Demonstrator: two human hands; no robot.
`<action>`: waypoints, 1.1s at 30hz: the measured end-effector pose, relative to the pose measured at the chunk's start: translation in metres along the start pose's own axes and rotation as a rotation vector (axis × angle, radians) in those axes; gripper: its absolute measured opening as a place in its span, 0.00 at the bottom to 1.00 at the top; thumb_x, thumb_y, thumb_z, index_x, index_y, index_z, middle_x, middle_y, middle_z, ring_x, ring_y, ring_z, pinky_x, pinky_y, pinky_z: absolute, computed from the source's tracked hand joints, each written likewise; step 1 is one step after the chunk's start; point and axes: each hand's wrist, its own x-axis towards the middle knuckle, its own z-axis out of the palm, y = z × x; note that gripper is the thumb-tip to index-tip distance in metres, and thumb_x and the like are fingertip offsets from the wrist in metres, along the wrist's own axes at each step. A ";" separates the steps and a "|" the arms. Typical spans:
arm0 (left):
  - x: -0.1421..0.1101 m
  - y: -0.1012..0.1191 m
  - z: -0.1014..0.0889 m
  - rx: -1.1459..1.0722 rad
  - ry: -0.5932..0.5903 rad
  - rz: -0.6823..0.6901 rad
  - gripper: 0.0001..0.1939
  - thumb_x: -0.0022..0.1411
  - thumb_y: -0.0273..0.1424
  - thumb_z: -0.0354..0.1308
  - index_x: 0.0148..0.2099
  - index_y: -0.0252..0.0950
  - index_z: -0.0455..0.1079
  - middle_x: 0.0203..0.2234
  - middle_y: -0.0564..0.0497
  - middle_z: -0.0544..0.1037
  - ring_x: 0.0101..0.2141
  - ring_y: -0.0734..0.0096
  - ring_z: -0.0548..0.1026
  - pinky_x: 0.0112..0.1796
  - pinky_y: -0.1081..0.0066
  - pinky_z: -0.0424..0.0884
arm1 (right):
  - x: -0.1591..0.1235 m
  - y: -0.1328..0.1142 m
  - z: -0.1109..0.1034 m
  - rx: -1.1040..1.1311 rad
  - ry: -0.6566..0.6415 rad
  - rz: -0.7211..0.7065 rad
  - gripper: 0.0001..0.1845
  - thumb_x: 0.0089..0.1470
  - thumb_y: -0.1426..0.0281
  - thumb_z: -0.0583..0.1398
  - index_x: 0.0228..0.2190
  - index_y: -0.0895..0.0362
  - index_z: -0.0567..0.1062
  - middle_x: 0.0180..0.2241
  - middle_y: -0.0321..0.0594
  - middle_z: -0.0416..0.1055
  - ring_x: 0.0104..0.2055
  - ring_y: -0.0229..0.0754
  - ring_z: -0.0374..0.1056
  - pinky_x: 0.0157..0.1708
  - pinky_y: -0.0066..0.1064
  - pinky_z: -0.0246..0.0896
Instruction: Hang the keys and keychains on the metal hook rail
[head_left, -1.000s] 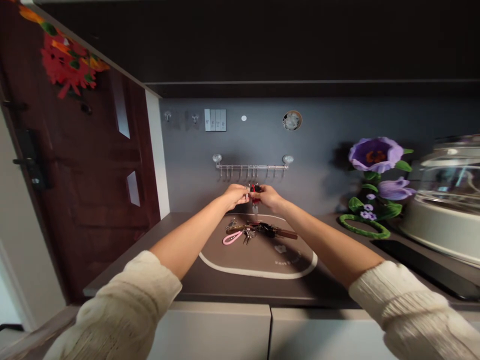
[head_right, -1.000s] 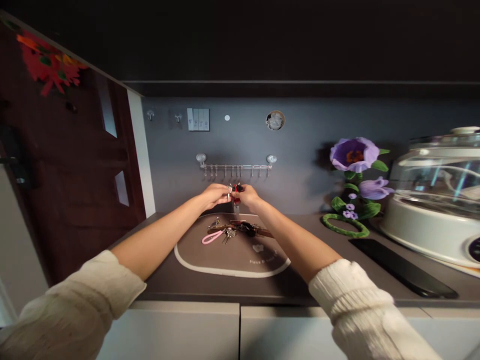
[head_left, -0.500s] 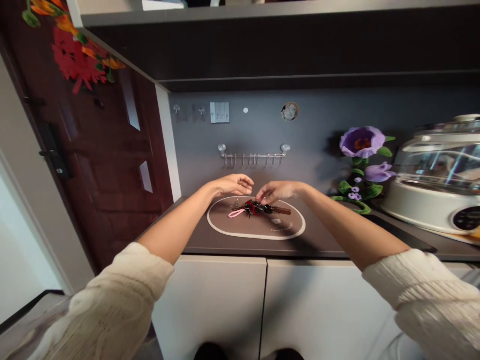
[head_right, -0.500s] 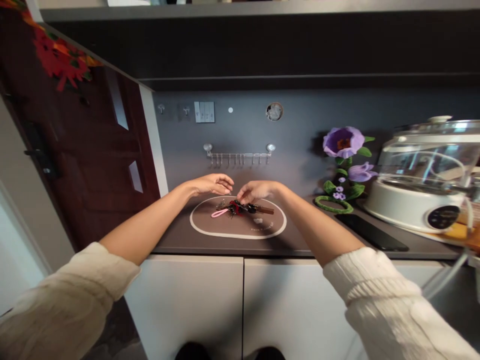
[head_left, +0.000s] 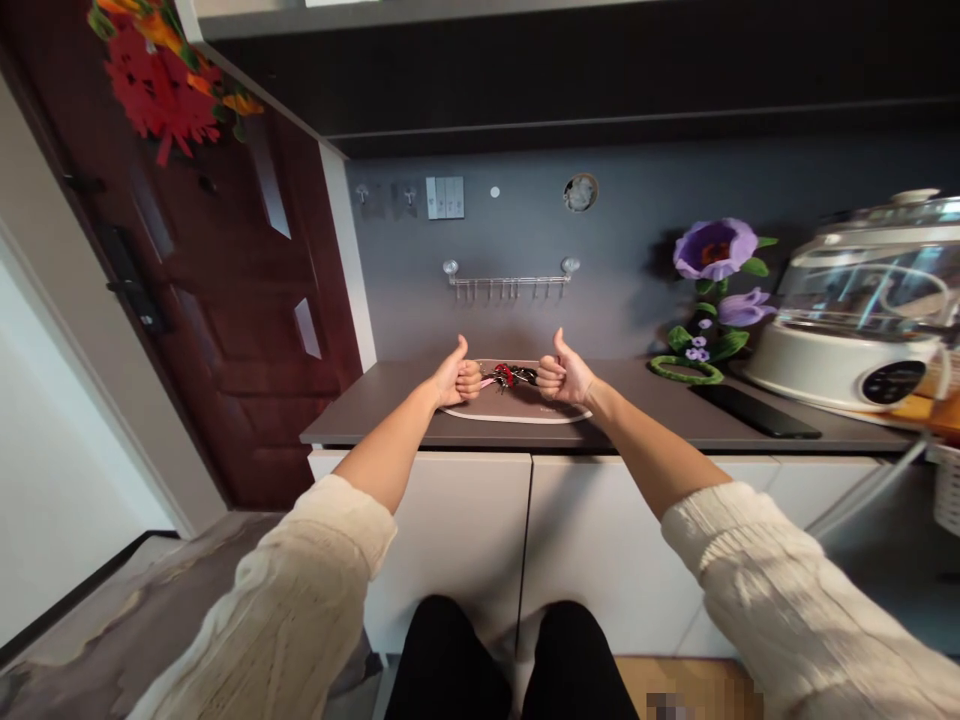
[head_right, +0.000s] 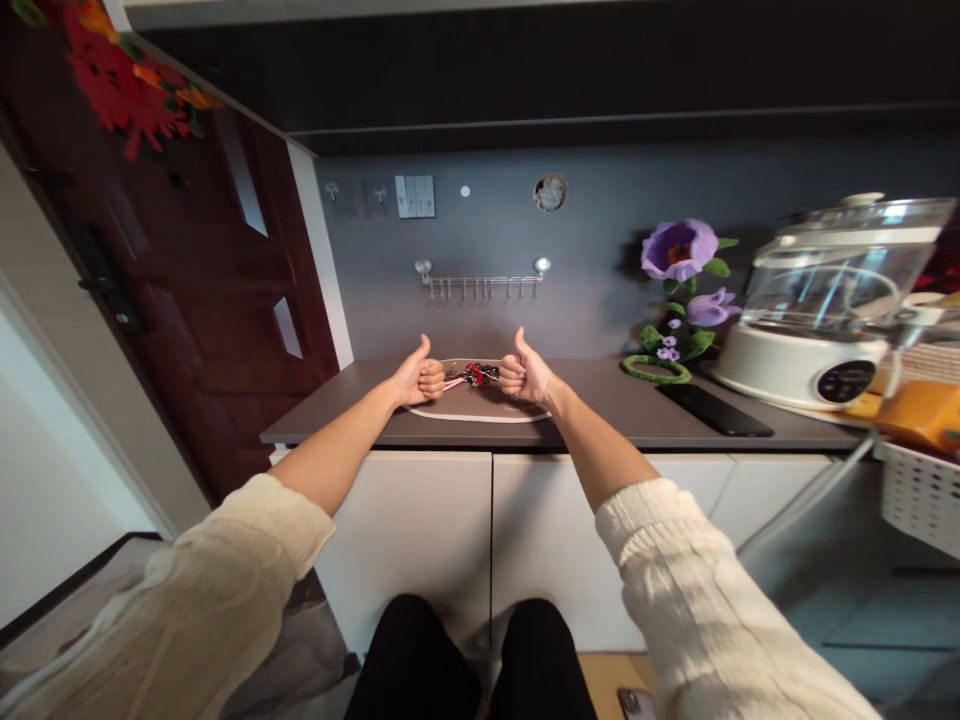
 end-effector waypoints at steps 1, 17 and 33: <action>-0.001 -0.006 -0.002 0.004 0.008 -0.012 0.33 0.44 0.65 0.33 0.15 0.38 0.41 0.07 0.59 0.44 0.11 0.83 0.44 0.15 0.74 0.43 | -0.001 0.007 -0.002 0.005 -0.003 0.010 0.35 0.41 0.36 0.36 0.11 0.55 0.43 0.08 0.29 0.38 0.13 0.30 0.36 0.14 0.25 0.37; 0.009 -0.002 -0.007 0.035 -0.022 0.015 0.32 0.49 0.61 0.38 0.15 0.38 0.42 0.07 0.59 0.44 0.11 0.83 0.44 0.16 0.75 0.43 | 0.010 0.010 -0.003 -0.004 0.013 -0.016 0.33 0.43 0.38 0.39 0.12 0.55 0.45 0.09 0.28 0.39 0.13 0.29 0.37 0.13 0.24 0.36; 0.074 -0.009 -0.025 0.867 0.747 0.474 0.11 0.57 0.34 0.48 0.27 0.35 0.65 0.21 0.53 0.69 0.25 0.75 0.64 0.29 0.75 0.56 | 0.095 0.022 0.013 -0.398 0.415 -0.424 0.13 0.47 0.59 0.54 0.27 0.57 0.66 0.15 0.28 0.57 0.18 0.31 0.53 0.21 0.24 0.50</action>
